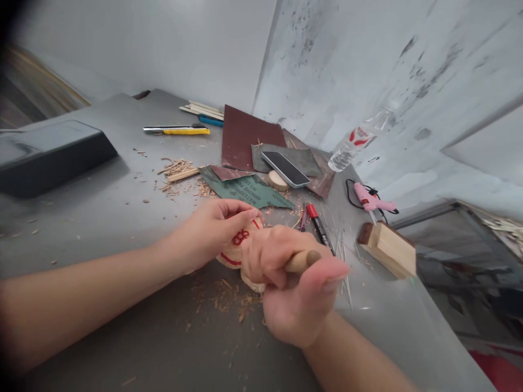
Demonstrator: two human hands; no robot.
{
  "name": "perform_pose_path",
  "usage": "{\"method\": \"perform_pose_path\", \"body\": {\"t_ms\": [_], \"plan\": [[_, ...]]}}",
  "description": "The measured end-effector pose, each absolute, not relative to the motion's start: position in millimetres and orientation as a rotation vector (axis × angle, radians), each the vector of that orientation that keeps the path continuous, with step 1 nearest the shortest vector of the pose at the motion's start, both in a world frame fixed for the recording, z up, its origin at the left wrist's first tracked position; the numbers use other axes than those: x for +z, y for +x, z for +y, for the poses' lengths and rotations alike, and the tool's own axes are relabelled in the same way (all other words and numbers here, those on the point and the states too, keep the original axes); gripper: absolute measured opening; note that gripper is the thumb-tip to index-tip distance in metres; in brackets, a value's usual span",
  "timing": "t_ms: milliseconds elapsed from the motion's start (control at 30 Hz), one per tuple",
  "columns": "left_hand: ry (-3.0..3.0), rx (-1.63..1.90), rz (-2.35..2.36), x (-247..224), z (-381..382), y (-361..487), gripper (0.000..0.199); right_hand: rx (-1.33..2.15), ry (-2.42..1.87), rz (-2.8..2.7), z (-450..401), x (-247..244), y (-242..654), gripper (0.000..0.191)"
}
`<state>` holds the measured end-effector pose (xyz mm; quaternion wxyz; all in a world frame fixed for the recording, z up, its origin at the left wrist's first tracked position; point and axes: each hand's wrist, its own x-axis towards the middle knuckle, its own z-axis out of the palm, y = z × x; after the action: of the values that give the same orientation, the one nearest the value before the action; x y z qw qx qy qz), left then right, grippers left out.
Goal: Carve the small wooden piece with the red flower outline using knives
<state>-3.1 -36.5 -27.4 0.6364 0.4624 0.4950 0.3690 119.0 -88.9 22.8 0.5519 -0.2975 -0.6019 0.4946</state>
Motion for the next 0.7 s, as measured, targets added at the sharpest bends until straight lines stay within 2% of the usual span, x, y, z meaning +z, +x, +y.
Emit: {"method": "perform_pose_path", "body": {"t_ms": [167,300,533,700], "plan": [[1.049,0.845,1.092,-28,-38,-5,0.022,1.130,-0.671,-1.397,-89,1,111,0.079],[1.052,0.813,1.102,-28,-38,-7,0.022,0.963,-0.619,-1.468,-88,-16,109,0.070],[1.016,0.814,1.081,-27,-37,-4,0.022,1.135,-0.715,-1.411,-89,11,111,0.080],[1.023,0.815,1.102,-27,-36,-4,0.023,1.078,-0.677,-1.447,-90,9,113,0.074]]}}
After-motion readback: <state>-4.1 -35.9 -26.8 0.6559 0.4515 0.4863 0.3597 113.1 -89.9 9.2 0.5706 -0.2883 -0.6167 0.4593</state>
